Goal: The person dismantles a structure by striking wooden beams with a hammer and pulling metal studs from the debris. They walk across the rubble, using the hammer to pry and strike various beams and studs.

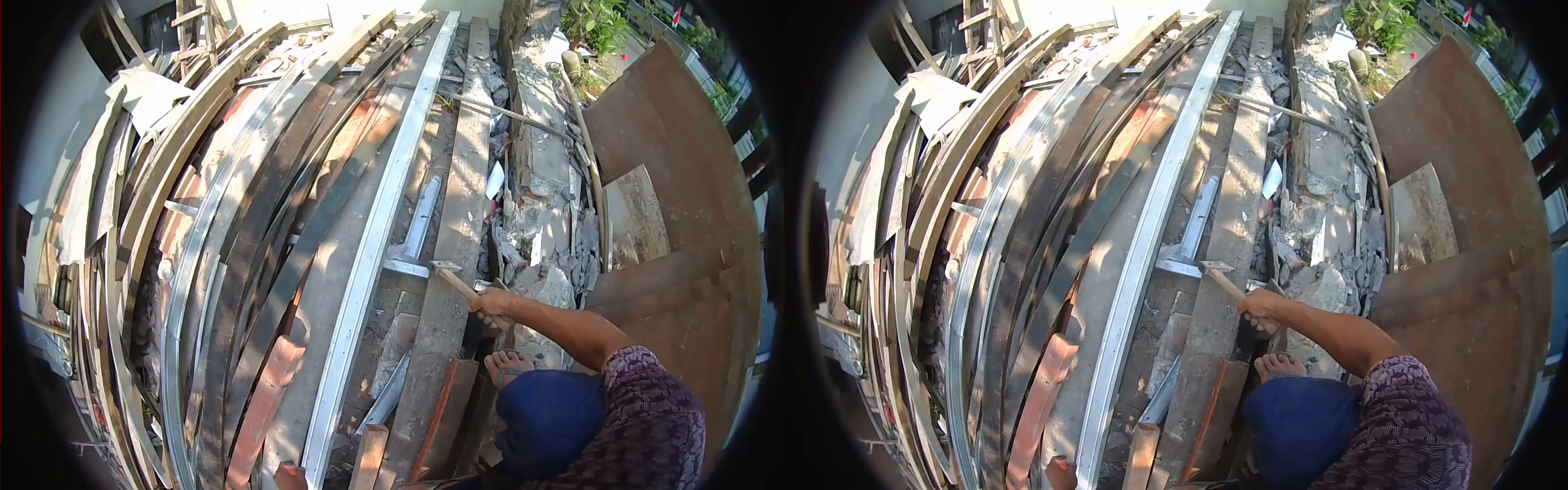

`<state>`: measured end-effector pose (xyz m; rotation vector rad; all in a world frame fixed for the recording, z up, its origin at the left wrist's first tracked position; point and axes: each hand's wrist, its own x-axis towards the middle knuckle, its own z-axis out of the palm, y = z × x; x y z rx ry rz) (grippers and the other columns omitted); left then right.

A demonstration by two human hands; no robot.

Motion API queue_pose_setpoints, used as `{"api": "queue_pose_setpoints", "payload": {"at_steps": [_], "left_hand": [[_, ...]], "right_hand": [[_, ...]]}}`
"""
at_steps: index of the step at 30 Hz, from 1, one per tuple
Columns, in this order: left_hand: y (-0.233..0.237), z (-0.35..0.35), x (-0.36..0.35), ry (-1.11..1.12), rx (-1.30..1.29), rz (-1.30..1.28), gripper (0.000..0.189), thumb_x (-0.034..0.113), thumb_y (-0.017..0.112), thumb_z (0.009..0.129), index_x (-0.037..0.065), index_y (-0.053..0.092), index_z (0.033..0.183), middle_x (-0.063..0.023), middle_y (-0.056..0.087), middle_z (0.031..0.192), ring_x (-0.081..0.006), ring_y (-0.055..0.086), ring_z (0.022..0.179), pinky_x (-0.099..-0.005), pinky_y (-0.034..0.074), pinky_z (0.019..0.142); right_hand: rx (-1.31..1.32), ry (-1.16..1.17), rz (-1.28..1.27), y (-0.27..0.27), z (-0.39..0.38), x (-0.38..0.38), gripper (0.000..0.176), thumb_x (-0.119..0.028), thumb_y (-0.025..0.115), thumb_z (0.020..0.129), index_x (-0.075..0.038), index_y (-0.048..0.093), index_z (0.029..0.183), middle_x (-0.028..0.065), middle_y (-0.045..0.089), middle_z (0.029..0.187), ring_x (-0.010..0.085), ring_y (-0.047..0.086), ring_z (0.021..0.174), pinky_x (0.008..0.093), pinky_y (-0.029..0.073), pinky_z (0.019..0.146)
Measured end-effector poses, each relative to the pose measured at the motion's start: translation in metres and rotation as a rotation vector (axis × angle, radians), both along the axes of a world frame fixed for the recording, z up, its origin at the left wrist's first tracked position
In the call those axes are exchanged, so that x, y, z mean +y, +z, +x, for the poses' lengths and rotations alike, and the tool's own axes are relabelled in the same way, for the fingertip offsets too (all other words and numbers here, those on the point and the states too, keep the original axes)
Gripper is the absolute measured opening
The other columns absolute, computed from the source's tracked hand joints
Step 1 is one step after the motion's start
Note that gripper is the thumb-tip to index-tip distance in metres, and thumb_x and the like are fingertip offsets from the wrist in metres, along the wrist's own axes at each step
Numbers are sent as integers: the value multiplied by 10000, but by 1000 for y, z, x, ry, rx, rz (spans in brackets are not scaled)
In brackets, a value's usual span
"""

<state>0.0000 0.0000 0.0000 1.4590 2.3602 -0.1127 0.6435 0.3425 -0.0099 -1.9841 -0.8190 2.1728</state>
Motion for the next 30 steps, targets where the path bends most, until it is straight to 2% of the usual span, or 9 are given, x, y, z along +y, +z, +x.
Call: {"api": "queue_pose_setpoints", "payload": {"at_steps": [3, 5, 9, 13, 16, 18, 22, 26, 30], "left_hand": [[26, 90, 124, -90, -29, 98, 344, 113, 710, 692, -44, 646, 991, -153, 701, 758, -316, 694, 708, -426, 546, 681], [49, 137, 173, 236, -347, -98, 333, 134, 725, 691, -55, 651, 956, -181, 688, 751, -298, 691, 735, -401, 536, 691], [63, 227, 245, -191, -308, -36, 330, 250, 749, 716, 10, 678, 932, -206, 687, 833, -350, 683, 809, -408, 527, 726], [83, 291, 262, -220, -435, -238, 344, 295, 742, 766, 39, 668, 984, -195, 691, 891, -366, 670, 851, -402, 521, 746], [76, 311, 270, -288, -404, -452, 292, 295, 736, 777, 61, 652, 930, -170, 688, 888, -363, 661, 877, -403, 513, 748], [60, 310, 275, -290, -378, -419, 279, 274, 729, 768, 50, 657, 917, -170, 688, 853, -324, 675, 837, -393, 515, 725], [37, 319, 285, -149, -308, -294, 312, 244, 741, 735, 15, 675, 936, -159, 694, 811, -273, 690, 793, -379, 520, 712], [-31, 296, 270, 25, -486, -178, 371, 162, 757, 740, -18, 673, 1053, -120, 711, 839, -186, 681, 736, -317, 532, 636], [-33, 328, 279, 79, -548, -176, 394, 264, 749, 723, 3, 686, 1012, -203, 697, 864, -313, 690, 850, -394, 518, 740]], "right_hand": [[26, -166, 106, -14, 37, 52, 241, -167, 654, 843, -51, 509, 996, 20, 488, 623, 141, 497, 485, 306, 436, 405], [141, -432, 285, -29, 46, 60, 220, -115, 652, 838, -55, 487, 970, 23, 488, 659, 146, 497, 484, 317, 450, 408], [285, -977, 400, -33, 49, 116, 317, -55, 645, 828, -53, 413, 1044, 57, 481, 719, 169, 499, 473, 338, 468, 401], [123, -1393, 258, -57, 18, 199, 184, -86, 594, 870, -34, 440, 955, 50, 454, 647, 173, 479, 467, 316, 416, 382], [234, -1241, 209, -73, -21, 224, 261, -54, 620, 828, -44, 415, 988, 61, 468, 677, 166, 473, 464, 334, 413, 369], [677, -669, 221, -40, -23, 212, 232, -50, 612, 822, -39, 433, 969, 52, 465, 660, 154, 464, 464, 328, 403, 366], [504, -548, 350, -47, 19, 184, 234, -44, 605, 821, -37, 435, 982, 50, 465, 662, 153, 467, 465, 323, 397, 361], [337, -970, 268, -55, -6, 204, 136, -67, 607, 834, -20, 482, 859, 38, 467, 640, 128, 440, 439, 297, 384, 360], [412, -747, 246, -59, -26, 237, 199, -70, 614, 800, -32, 467, 929, 67, 497, 646, 159, 486, 445, 345, 408, 362]]}}
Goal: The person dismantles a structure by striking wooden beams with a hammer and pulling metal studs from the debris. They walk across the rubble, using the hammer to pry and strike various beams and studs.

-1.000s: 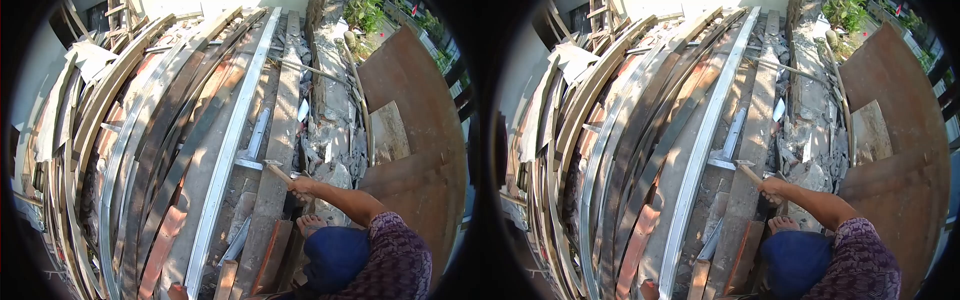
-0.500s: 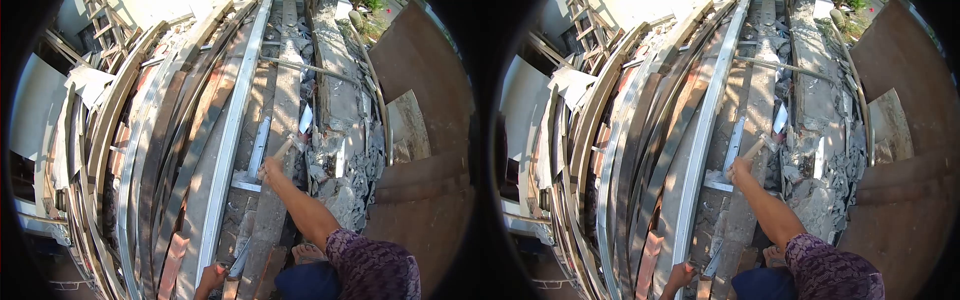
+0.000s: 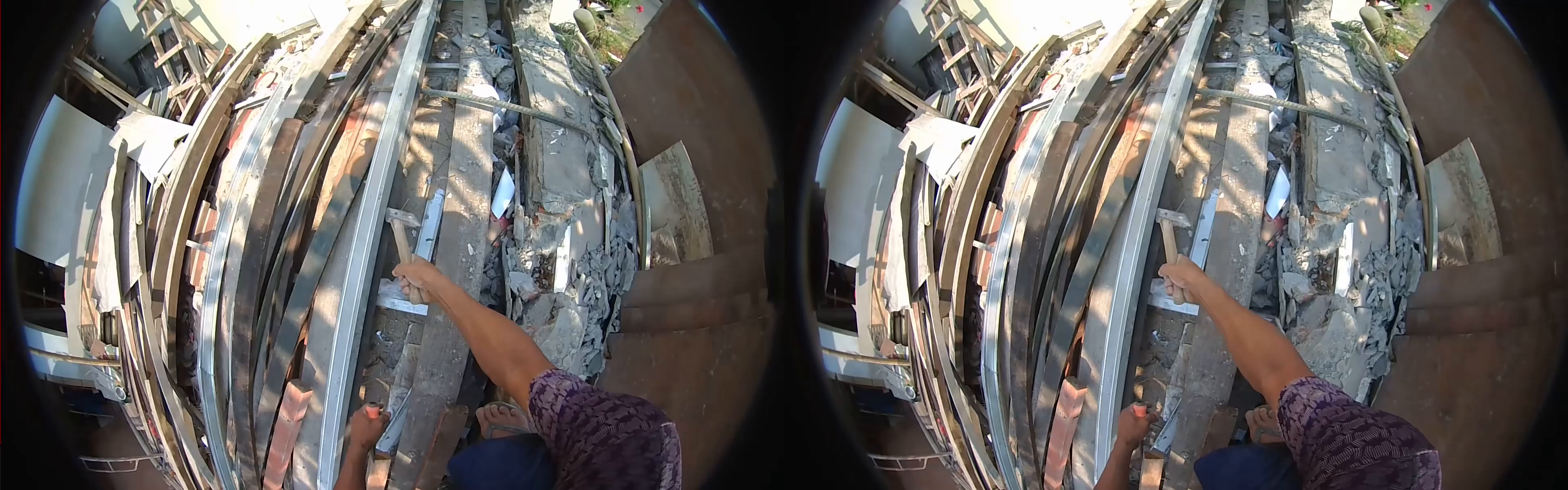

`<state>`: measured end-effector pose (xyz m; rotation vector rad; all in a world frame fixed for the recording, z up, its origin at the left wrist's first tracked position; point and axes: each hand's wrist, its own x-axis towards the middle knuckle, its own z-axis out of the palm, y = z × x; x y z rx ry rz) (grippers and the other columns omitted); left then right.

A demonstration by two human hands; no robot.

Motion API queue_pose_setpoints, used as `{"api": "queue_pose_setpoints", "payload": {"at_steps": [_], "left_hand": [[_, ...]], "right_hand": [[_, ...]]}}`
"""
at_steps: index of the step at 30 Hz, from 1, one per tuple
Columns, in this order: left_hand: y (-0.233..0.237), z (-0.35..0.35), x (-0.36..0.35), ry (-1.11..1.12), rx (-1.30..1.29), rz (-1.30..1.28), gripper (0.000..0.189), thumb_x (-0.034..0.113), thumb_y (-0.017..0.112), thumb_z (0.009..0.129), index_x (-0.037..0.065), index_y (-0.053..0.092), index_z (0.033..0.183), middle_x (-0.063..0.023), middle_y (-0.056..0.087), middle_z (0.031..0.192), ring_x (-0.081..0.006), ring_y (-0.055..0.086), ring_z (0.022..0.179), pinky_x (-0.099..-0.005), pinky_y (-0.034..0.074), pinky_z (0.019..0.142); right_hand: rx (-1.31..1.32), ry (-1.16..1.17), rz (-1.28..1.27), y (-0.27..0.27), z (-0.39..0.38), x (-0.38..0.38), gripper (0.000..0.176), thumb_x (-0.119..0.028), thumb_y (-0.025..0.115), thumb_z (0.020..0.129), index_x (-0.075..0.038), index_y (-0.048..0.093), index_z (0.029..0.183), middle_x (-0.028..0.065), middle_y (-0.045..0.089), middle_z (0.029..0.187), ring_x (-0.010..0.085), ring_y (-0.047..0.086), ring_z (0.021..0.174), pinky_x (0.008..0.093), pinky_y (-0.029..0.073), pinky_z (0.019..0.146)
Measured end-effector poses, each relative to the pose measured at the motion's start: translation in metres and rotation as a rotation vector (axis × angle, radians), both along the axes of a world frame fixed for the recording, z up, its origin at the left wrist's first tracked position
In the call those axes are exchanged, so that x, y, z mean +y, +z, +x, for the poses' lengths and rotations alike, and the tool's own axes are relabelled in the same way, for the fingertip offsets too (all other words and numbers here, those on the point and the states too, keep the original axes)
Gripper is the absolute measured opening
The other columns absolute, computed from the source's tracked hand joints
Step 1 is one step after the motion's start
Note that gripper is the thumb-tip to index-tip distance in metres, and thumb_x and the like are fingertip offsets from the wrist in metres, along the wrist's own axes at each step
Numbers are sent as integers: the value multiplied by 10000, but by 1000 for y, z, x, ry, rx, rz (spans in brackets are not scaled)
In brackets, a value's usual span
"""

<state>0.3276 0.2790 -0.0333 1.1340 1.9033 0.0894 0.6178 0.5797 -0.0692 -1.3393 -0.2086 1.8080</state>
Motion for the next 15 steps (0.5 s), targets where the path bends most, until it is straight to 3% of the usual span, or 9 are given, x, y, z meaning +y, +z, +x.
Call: {"api": "queue_pose_setpoints", "payload": {"at_steps": [2, 3, 4, 6, 8, 9, 11, 12, 15], "left_hand": [[38, 45, 21, 7, -30, -27, 379, 266, 748, 723, 5, 686, 990, -197, 696, 840, -314, 690, 825, -399, 519, 726], [59, 47, 24, 5, -40, -56, 365, 268, 748, 722, 6, 686, 968, -192, 695, 817, -316, 690, 799, -404, 520, 712], [57, 43, 26, -152, 47, -47, 375, 249, 756, 756, -20, 685, 1008, -148, 711, 883, -220, 681, 781, -347, 515, 726], [46, 20, 6, -132, 84, -42, 371, 245, 754, 757, -15, 684, 1012, -146, 712, 882, -221, 683, 793, -348, 514, 722], [27, 4, 9, -99, 106, 19, 354, 194, 749, 757, -12, 673, 1034, -137, 714, 865, -208, 686, 751, -334, 519, 651], [15, -7, 0, -96, 110, 18, 354, 194, 749, 757, -12, 673, 1034, -137, 714, 865, -208, 686, 751, -334, 519, 651], [-3, -26, -19, 210, 39, 87, 344, 146, 738, 761, -26, 659, 1049, -123, 714, 828, -175, 676, 673, -299, 511, 562], [22, -8, -14, 425, -43, 6, 367, 121, 734, 691, -32, 668, 1018, -118, 691, 839, -188, 653, 673, -316, 515, 586], [39, 8, -13, 380, -55, -81, 351, 94, 729, 714, -39, 659, 1031, -111, 680, 811, -166, 650, 646, -284, 528, 548]], "right_hand": [[-12, 350, 204, 8, 24, -21, 207, -72, 619, 799, -30, 476, 942, 32, 480, 610, 142, 477, 440, 328, 415, 375], [8, 354, 196, 13, 30, -39, 207, -72, 619, 799, -30, 476, 942, 32, 480, 610, 142, 477, 440, 328, 415, 375], [-60, 336, 216, 19, 42, -41, 205, -77, 619, 800, -36, 483, 949, 31, 483, 616, 138, 469, 437, 318, 412, 379], [-97, 340, 179, 8, 36, -65, 204, -81, 618, 802, -42, 489, 955, 30, 486, 622, 133, 461, 433, 309, 410, 383], [-6, -2, 82, -1, 40, -50, 218, -93, 615, 814, -47, 470, 971, 34, 487, 641, 135, 472, 451, 308, 414, 384], [-1, 1, 81, -1, 35, -44, 218, -93, 615, 814, -47, 470, 971, 34, 487, 641, 135, 472, 451, 308, 414, 384], [-96, -435, -40, 3, 17, -27, 216, -91, 596, 820, -46, 450, 973, 46, 485, 658, 146, 494, 479, 309, 427, 390], [-140, -530, -95, 4, 6, -11, 223, -73, 557, 820, -34, 421, 993, 57, 479, 662, 164, 506, 498, 331, 435, 398], [-24, -752, -255, 49, -46, 26, 260, -69, 526, 814, -25, 398, 1036, 68, 474, 655, 175, 498, 488, 341, 428, 393]]}}
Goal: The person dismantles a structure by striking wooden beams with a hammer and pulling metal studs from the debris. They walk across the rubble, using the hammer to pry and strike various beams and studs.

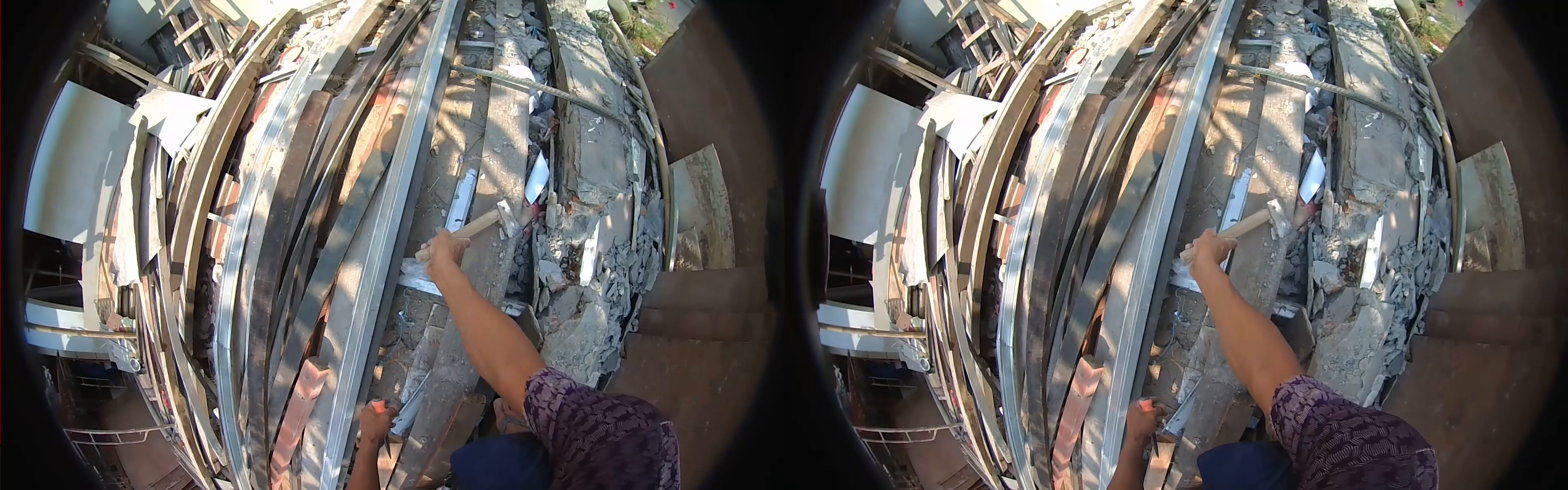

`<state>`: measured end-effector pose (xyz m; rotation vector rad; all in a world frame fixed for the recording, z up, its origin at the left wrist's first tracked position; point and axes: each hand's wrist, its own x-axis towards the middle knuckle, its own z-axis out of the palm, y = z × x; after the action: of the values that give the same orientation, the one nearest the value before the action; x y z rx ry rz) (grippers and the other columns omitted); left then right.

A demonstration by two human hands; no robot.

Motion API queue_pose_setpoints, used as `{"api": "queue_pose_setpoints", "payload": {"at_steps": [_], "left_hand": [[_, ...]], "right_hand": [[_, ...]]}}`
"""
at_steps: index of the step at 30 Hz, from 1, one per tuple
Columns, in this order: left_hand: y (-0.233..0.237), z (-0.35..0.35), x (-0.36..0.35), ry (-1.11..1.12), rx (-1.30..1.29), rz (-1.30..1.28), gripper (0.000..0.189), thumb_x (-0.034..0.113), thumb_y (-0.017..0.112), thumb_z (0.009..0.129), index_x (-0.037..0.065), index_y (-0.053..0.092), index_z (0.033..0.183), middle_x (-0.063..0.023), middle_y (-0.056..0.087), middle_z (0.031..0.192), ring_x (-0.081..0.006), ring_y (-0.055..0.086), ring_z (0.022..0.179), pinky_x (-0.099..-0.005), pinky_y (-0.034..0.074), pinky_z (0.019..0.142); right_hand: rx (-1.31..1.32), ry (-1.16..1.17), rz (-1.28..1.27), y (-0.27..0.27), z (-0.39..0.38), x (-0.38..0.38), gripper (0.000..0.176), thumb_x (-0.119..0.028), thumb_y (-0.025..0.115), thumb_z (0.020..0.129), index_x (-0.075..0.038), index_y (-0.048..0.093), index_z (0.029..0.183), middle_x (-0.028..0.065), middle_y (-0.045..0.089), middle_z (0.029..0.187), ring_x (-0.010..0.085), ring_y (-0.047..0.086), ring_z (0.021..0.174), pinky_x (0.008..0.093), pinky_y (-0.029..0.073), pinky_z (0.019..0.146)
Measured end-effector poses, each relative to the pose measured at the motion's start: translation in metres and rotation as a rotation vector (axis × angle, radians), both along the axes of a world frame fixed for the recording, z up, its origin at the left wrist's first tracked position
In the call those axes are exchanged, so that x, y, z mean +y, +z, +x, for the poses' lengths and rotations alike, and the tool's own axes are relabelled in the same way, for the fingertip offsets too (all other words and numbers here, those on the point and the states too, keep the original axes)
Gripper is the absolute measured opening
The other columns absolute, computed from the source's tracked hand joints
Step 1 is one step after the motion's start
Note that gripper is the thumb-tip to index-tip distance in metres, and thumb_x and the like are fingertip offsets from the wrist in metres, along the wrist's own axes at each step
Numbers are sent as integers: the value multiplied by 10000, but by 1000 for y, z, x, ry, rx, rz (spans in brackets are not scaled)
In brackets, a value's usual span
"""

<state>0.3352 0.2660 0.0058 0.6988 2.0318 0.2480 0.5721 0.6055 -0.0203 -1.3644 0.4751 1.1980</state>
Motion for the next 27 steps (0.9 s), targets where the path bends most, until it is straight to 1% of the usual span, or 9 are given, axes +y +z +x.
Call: {"api": "queue_pose_setpoints", "payload": {"at_steps": [2, 6, 12, 16, 18, 19, 22, 25, 27], "left_hand": [[15, 13, 6, -44, -26, -9, 333, 115, 739, 734, -35, 660, 1020, -103, 678, 792, -159, 646, 630, -283, 541, 541], [29, 29, 36, -248, 15, 60, 285, 167, 757, 749, -25, 668, 941, -108, 681, 754, -166, 646, 616, -302, 519, 532], [30, -3, 19, -240, 172, 1, 337, 210, 758, 763, -19, 663, 990, -105, 681, 760, -175, 665, 654, -319, 522, 584], [17, -13, 3, -443, 217, 97, 327, 211, 748, 769, -21, 656, 982, -118, 704, 799, -186, 677, 640, -310, 531, 568], [6, -11, 2, -495, 220, 126, 337, 206, 747, 768, -24, 650, 995, -118, 707, 802, -188, 681, 646, -306, 530, 563], [11, -14, 3, -548, 236, 140, 347, 202, 746, 766, -26, 645, 1008, -118, 709, 804, -191, 684, 652, -303, 528, 558], [39, -20, 11, -295, 176, 23, 330, 261, 742, 734, 12, 690, 943, -166, 708, 830, -304, 694, 798, -369, 524, 732], [59, -72, -9, -236, 312, 56, 371, 246, 746, 727, -10, 669, 985, -166, 700, 787, -281, 690, 772, -369, 529, 722], [99, -100, -22, -76, 298, 109, 348, 94, 690, 735, -83, 625, 1027, -117, 664, 725, -185, 670, 628, -294, 553, 497]], "right_hand": [[-6, 741, 319, -11, -30, -13, 294, -69, 518, 817, -15, 373, 1067, 72, 468, 648, 177, 495, 484, 340, 425, 387], [-117, 899, 357, -57, 23, -42, 261, -72, 537, 811, -1, 417, 1031, 78, 484, 659, 173, 504, 484, 330, 417, 367], [-387, 368, 109, -32, 9, -7, 267, -79, 562, 823, -12, 430, 1045, 106, 524, 685, 186, 544, 495, 359, 444, 359], [-43, 270, 42, 11, -24, 34, 290, -69, 552, 828, -15, 431, 1087, 153, 551, 716, 229, 549, 459, 363, 448, 370], [-392, 1077, 364, 4, 4, 10, 323, -70, 570, 810, -14, 440, 1100, 130, 554, 690, 204, 522, 421, 357, 422, 357], [-466, 1156, 471, 4, 17, -1, 340, -79, 594, 787, -14, 474, 1098, 95, 540, 648, 178, 487, 386, 342, 390, 342], [-412, 1036, 606, 8, 30, -14, 334, -83, 615, 768, -6, 505, 1074, 68, 522, 614, 164, 490, 387, 330, 378, 333], [-248, 760, 496, 8, 67, 1, 236, -72, 611, 782, -16, 521, 993, 29, 490, 601, 133, 482, 410, 316, 390, 346], [-327, 485, 465, 8, 100, 6, 191, -83, 589, 812, -28, 522, 982, 21, 481, 604, 123, 474, 426, 305, 399, 360]]}}
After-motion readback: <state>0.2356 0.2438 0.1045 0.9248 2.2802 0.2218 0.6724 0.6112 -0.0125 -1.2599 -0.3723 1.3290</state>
